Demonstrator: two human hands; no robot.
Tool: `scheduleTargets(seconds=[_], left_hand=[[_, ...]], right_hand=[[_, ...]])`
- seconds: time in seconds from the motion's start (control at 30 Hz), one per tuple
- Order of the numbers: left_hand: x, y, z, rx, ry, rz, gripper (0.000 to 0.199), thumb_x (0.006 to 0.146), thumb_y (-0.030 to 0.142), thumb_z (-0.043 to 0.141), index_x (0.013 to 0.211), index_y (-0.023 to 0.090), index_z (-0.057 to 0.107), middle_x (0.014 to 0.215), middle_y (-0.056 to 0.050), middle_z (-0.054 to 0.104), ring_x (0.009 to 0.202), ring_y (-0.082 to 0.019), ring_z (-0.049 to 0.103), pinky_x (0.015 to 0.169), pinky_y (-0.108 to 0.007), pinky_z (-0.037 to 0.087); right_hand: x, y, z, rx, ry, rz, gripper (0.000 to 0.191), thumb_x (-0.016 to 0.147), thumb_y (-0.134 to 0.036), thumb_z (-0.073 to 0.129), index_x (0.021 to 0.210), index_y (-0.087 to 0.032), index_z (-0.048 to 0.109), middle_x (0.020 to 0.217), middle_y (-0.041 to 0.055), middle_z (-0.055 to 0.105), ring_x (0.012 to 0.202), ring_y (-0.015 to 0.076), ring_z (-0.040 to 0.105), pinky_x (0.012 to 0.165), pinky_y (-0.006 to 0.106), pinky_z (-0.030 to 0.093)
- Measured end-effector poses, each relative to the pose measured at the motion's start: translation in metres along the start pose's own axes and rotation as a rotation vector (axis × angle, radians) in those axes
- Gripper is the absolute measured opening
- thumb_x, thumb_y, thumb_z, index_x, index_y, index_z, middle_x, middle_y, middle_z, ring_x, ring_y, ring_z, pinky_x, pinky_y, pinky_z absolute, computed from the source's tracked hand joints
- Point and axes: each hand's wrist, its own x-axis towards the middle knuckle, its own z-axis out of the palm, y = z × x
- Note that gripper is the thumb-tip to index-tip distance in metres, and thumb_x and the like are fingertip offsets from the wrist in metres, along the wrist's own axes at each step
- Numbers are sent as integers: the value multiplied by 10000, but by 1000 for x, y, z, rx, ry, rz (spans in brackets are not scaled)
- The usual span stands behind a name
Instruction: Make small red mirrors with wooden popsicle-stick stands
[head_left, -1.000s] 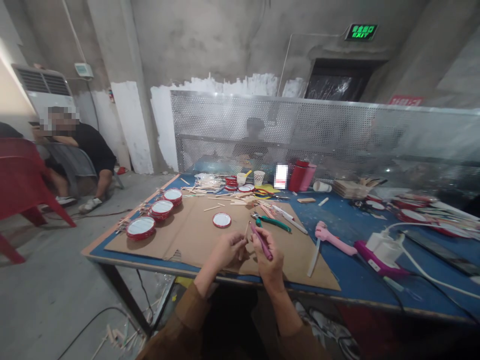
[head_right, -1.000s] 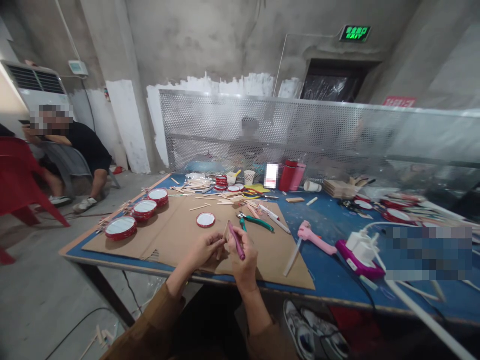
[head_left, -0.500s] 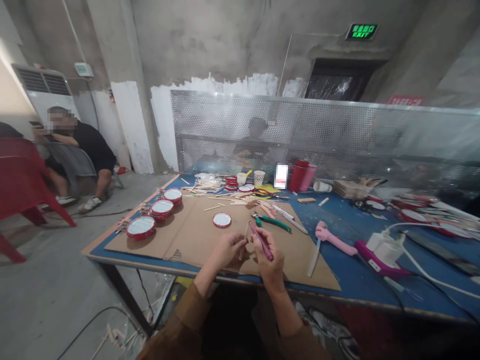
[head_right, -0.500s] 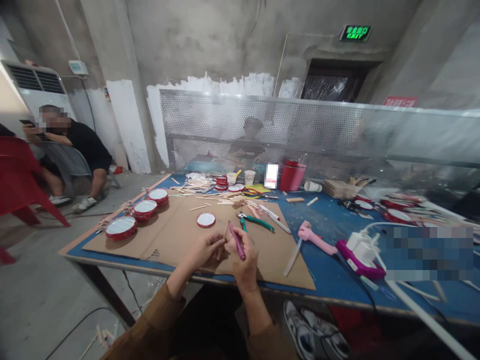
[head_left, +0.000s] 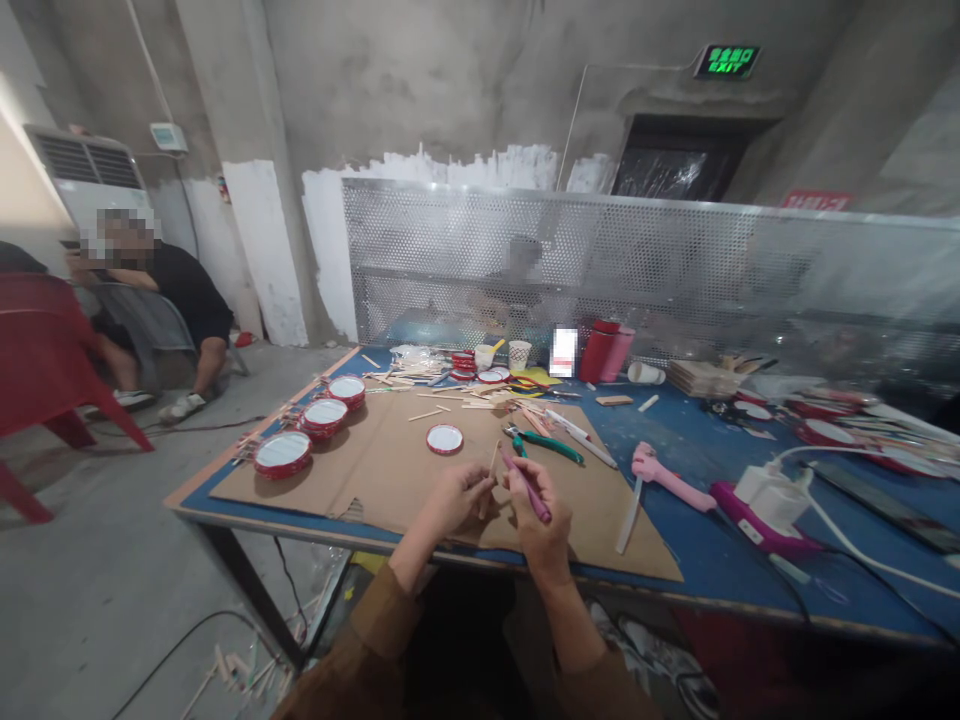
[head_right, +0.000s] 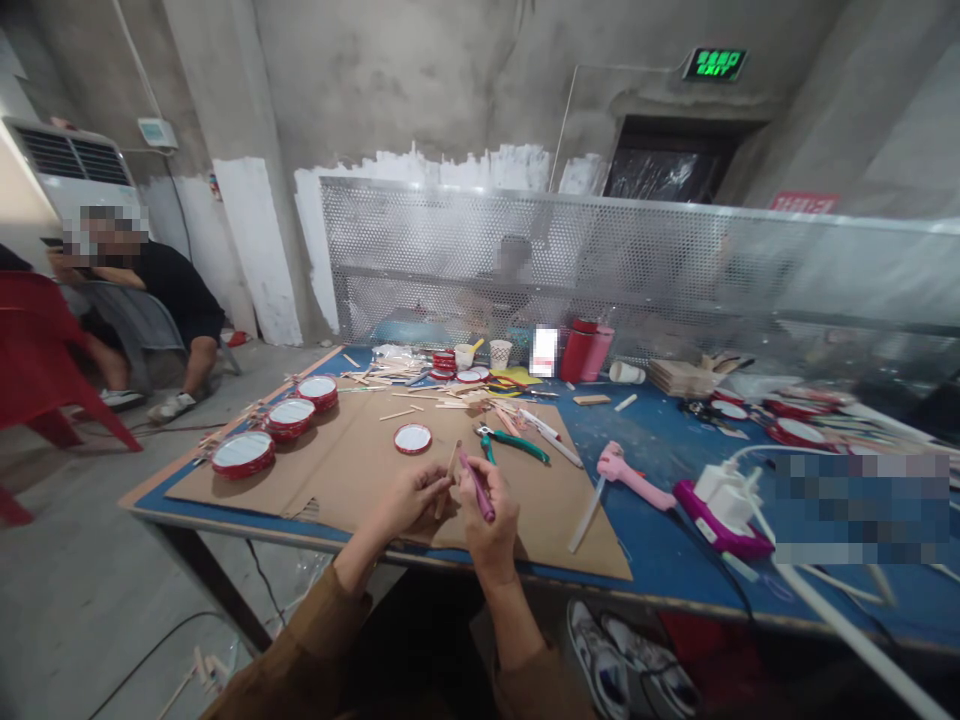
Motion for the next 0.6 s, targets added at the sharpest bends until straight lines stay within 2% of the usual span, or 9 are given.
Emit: scheduleTargets(seconds=[0.13,0.27,0.6], left_hand=[[-1,1,0,19,-1,11,314,851,437,487,727,161,571,575,1,587,607,-139,578,618,-224,450],[-1,4,0,2,4,0,328,848,461,503,736,163,580,546,9,575,589,-137,575,611,-222,450],[-2,5,0,-10,0,23,323,850,448,496,721,158,555,524,20,546,524,-114,535,569,-205,416]], right_hand=[[0,0,0,-12,38,24,394,838,-455,545,1064,-148,645,846,85,717,658,170,653,536,238,505],[0,0,0,-32,-11,13,387,830,-460,551,1055,-162,655,816,67,714,601,154,629,524,238,499],[0,-3,-1,-17,-15,3,391,832,-455,551,1054,-150,656,846,86,722,694,183,664,553,245,520]])
